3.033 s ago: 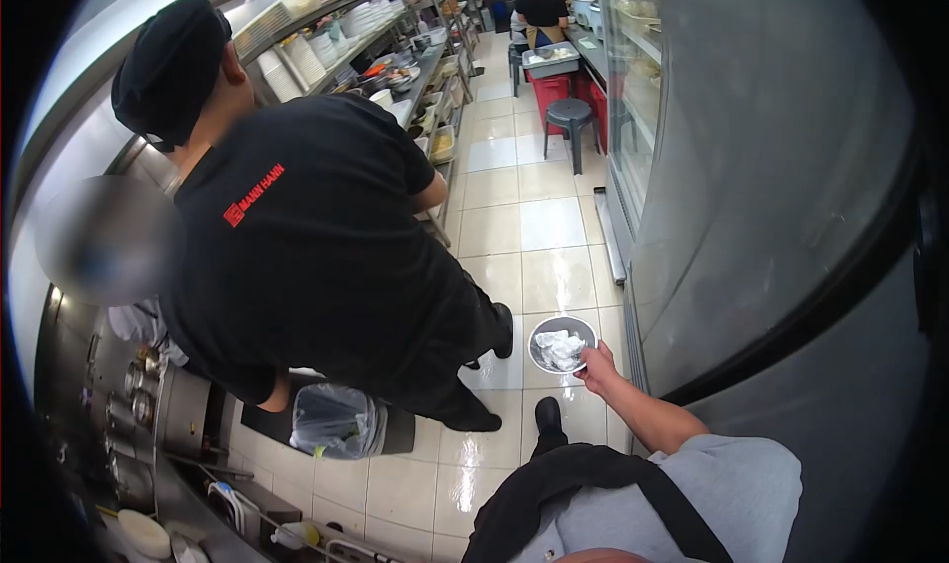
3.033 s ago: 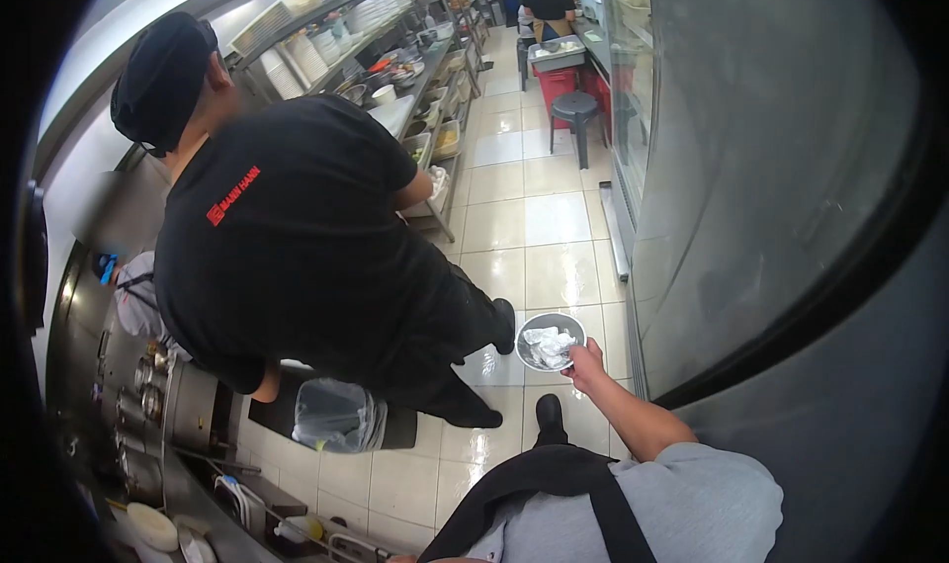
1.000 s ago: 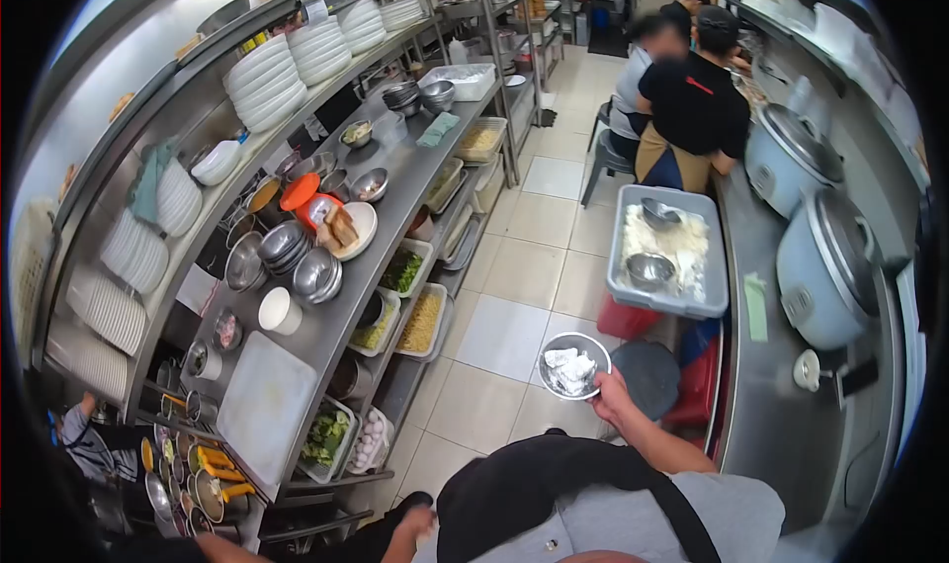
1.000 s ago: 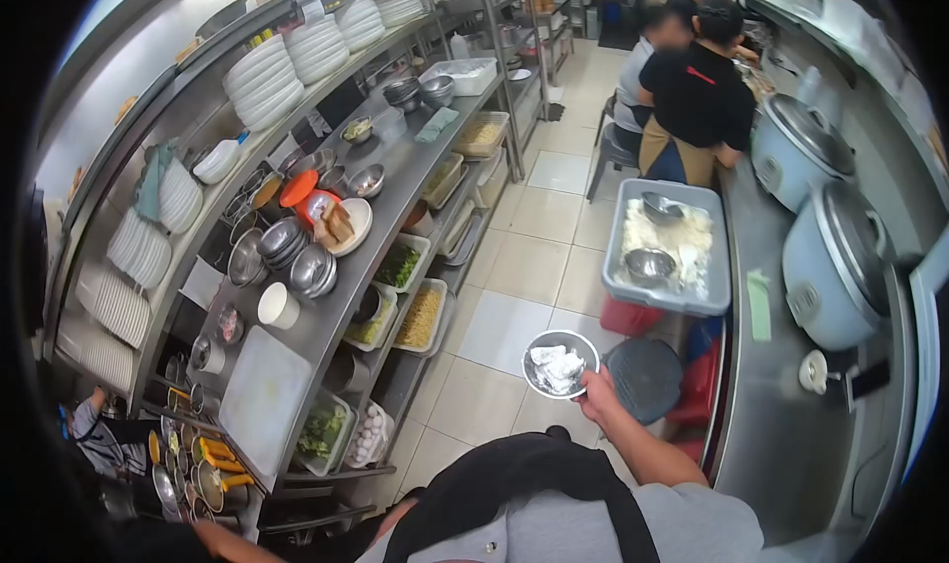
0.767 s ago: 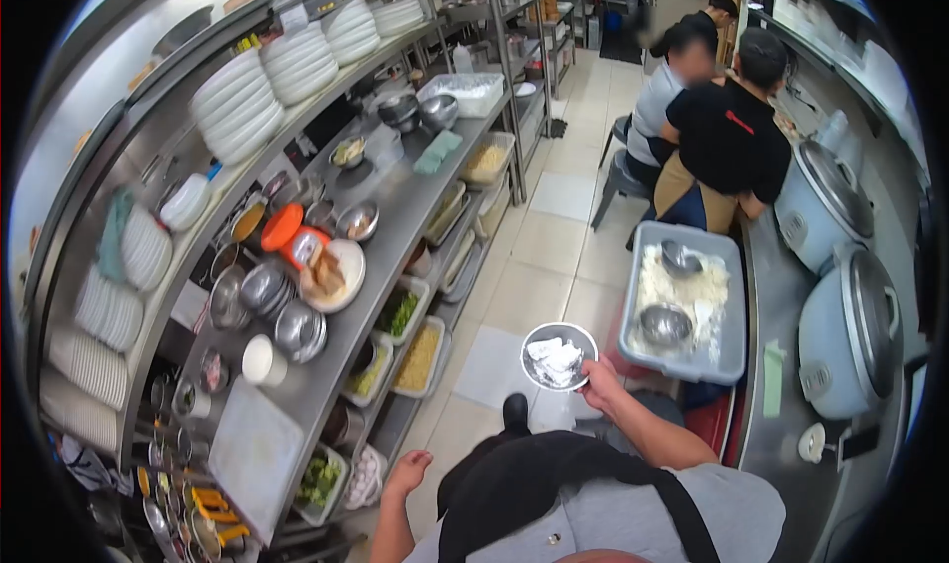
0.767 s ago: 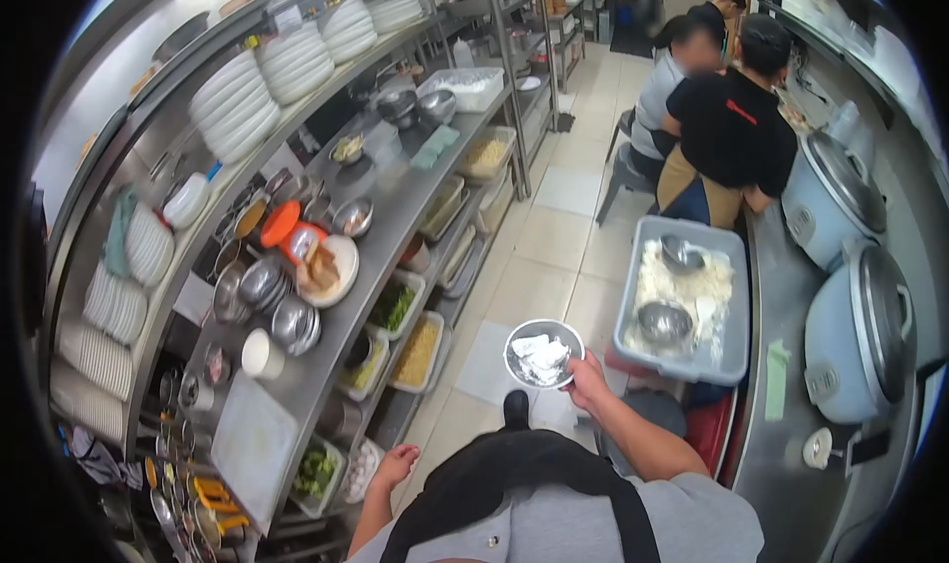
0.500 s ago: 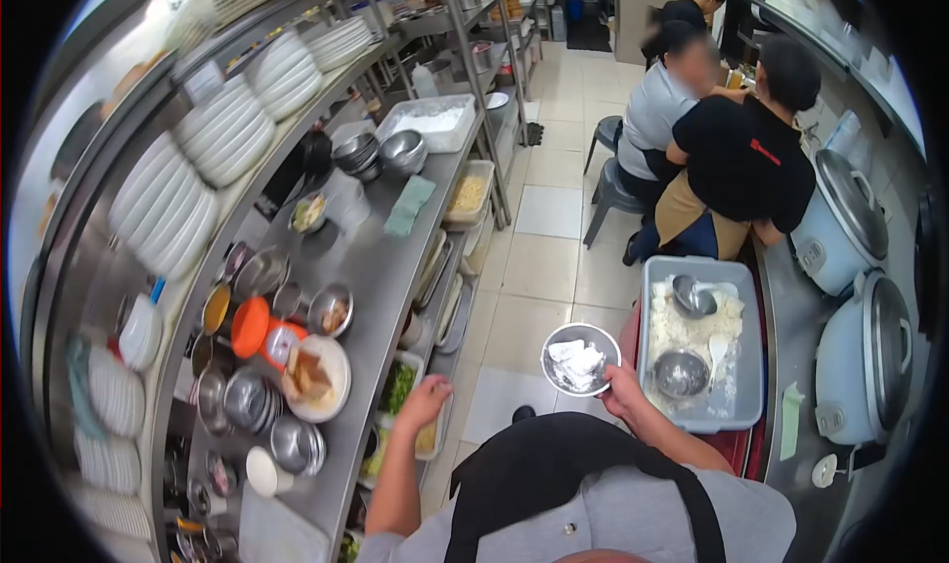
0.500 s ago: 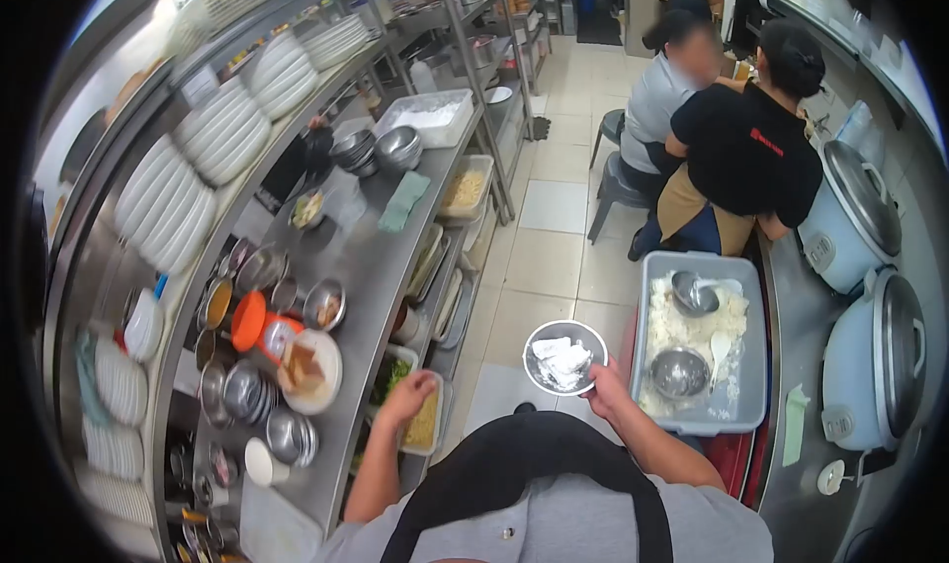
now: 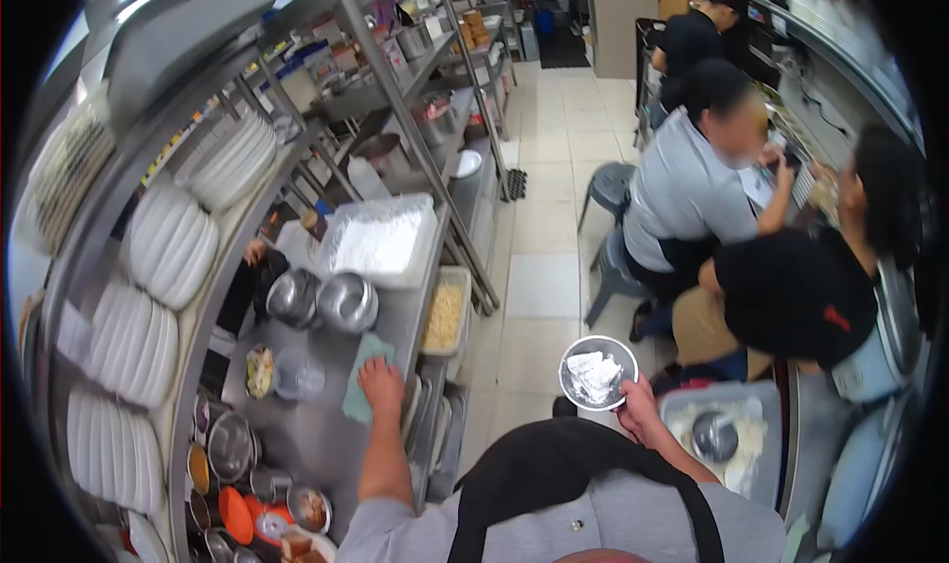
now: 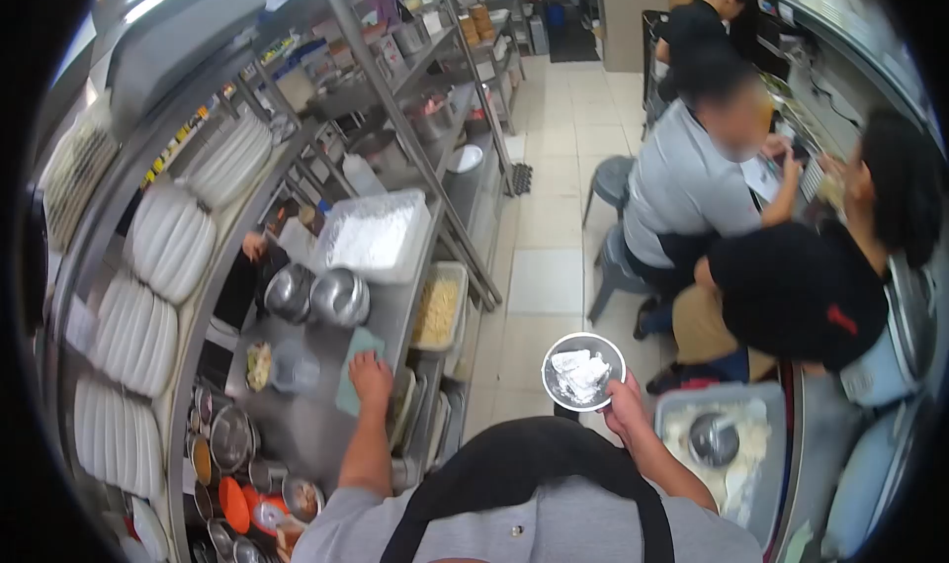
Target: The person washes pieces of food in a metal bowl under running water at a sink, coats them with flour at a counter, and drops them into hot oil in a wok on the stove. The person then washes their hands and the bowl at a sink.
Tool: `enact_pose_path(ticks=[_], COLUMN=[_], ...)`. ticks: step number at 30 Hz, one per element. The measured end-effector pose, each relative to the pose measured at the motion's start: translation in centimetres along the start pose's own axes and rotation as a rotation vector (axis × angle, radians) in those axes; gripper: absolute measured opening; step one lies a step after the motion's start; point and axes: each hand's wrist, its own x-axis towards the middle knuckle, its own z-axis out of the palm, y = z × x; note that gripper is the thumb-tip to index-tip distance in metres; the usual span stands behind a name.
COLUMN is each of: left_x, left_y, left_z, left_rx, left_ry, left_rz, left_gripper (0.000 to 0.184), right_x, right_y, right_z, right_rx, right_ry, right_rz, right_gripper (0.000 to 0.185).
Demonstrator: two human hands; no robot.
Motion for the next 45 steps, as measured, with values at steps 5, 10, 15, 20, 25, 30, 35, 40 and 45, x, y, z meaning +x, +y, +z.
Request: enact_pose_path(ticks=[5,10,15,20,25,30,35,40,45], left_x=[2.6,7.2,24.4,43.3,58.4,68.4,77.1,86.2,95.1], left_y=[2.0,6.4,20.6,34.0,44.2,49.3,52.4,58.0,62.7], left_z=[-0.6,-2.1,-2.1,6.8,9.6,18.8,26.3,28.2,32.9], left_rx=[0.022,0.24,-0.002,-0.362,-0.332,-0.208,-0.129,-0.147,-0.253], left_ry=[-0.03,-0.359,-1.09,-0.629,-0.703,-0.849,-0.935,-0.987,-0.965], left_rz=[-0.169,-0.313,-0.085,0.222,0.348,0.352,0.2,0.037,0.079], left_gripper=[0.019,0.021,0.047,0.044,0.042,0.046,0.047,0.048,0.043], right_x=[15.9,30.0,44.3,55.4,66.6,82.0,96.2,108.4,119.9], right_y=[-8.3,-15.8,-19.3,-25.6,-32.4,-38.1,-48.0,-55.2,-58.7], right_z=[8.0,15.6,20.2,24.8,27.3,26.5,31.0,35.2,40.4], right_rx=[0.01,-0.012,0.026,0.037,0.121,0.14,0.011,-0.132,-0.156], right_ry=[-0.065,-0.118,-0.088,-0.043,0.025,-0.015,-0.074,-0.161,-0.282], right_rz=[-0.025,-0.034,-0.016,-0.033,-0.056,-0.061,-0.019,0.004,0.064], right_gripper=[0.057,0.052,0.053,0.053,0.051,0.049,0.044,0.047,0.051])
